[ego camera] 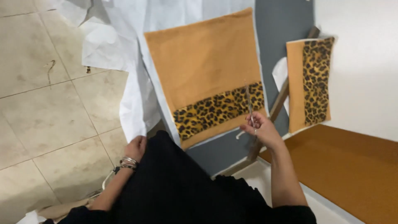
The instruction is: Cutting a large piece of white fabric with scissors and then folding it on a work surface.
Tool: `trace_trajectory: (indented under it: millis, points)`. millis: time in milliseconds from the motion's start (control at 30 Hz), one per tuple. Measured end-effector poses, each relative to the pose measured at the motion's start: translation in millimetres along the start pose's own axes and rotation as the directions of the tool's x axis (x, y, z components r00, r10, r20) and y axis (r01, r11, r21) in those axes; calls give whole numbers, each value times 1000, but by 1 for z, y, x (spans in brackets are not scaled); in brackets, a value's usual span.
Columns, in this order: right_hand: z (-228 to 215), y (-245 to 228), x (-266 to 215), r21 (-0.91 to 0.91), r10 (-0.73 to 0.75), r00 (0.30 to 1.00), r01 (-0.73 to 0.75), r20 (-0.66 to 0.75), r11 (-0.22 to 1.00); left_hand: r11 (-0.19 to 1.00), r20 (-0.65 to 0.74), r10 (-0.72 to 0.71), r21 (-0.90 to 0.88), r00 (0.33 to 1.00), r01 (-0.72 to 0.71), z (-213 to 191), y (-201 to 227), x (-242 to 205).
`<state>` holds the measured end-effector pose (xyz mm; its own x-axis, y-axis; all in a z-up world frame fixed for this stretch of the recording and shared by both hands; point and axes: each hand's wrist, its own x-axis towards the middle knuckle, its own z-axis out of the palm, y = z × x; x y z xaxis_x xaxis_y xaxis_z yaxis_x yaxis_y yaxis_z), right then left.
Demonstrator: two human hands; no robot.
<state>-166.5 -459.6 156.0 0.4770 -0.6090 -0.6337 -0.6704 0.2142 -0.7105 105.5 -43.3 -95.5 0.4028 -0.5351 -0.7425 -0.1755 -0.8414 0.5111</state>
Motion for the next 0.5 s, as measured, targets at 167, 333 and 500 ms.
trace_trajectory:
  millis: [167, 333, 500]
  points:
    - [-135, 72, 5, -35, -44, 982, 38, -186, 999, 917, -108, 98, -376, 989, -132, -25, 126, -63]
    - [-208, 110, 71, -629, -272, 840, -101, -469, 771, 814, -191, 49, -561, 980, -150, 31, 181, -95]
    - [-217, 86, 77, -839, -550, 718, -86, -427, 538, 969, -506, 40, -192, 861, -158, 63, 183, -93]
